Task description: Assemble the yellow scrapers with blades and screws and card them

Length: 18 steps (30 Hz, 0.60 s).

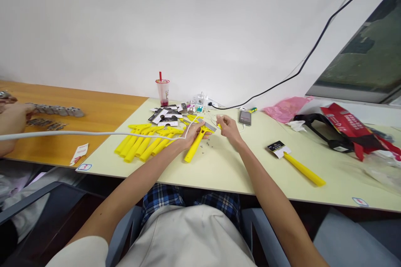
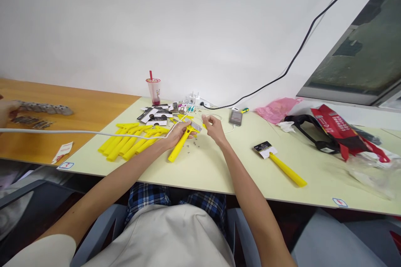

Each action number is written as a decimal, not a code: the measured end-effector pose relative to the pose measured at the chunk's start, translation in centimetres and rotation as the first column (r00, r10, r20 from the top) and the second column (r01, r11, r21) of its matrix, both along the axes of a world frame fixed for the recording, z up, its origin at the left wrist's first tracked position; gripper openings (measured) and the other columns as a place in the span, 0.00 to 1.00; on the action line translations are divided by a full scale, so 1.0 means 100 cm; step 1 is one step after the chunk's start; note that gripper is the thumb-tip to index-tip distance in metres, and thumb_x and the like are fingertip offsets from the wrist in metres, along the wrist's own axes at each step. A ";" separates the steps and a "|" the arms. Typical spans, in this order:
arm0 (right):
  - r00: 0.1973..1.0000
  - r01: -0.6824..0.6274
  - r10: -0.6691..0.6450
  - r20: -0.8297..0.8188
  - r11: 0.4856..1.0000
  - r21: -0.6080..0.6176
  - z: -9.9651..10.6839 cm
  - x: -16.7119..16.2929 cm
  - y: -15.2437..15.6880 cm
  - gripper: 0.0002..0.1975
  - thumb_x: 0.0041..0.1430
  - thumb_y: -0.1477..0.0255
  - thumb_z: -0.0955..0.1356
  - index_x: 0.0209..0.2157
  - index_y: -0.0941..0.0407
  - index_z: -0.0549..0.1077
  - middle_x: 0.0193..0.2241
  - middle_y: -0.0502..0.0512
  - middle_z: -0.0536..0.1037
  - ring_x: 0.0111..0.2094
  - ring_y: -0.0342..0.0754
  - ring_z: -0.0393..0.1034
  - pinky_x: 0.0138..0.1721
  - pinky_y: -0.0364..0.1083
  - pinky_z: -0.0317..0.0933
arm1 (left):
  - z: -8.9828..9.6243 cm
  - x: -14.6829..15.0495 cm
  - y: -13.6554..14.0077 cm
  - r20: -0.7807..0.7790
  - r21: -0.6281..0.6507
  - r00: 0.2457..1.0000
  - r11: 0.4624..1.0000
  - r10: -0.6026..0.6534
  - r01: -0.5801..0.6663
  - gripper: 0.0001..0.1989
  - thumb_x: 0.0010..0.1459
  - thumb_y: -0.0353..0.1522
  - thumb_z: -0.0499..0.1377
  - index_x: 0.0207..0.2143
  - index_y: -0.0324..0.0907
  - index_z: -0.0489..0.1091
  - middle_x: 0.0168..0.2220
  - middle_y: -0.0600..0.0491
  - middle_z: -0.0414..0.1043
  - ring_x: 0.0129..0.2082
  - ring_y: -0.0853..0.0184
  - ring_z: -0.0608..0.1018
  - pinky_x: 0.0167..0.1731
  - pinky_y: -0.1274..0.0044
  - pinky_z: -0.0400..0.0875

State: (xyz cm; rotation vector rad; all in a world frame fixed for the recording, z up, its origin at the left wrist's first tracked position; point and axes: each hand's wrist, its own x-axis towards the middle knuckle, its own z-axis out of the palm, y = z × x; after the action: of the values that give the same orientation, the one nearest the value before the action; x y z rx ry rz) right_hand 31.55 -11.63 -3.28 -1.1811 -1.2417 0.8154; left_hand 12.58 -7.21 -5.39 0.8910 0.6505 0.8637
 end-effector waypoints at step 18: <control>0.876 -0.044 0.040 -0.480 0.999 0.003 -0.007 0.027 0.022 0.13 0.52 0.67 0.82 0.35 0.54 0.79 0.38 0.54 0.83 0.46 0.50 0.78 0.56 0.52 0.77 | 0.002 0.001 -0.004 -0.030 -0.034 0.999 0.999 -0.023 0.022 0.08 0.69 0.34 0.64 0.41 0.37 0.77 0.40 0.41 0.85 0.33 0.61 0.88 0.31 0.77 0.83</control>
State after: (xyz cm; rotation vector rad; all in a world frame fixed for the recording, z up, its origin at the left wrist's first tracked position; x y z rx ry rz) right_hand 34.21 -9.41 -3.94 -0.8826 -0.8519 1.0712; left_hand 12.69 -7.58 -5.20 0.8811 0.6789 0.8185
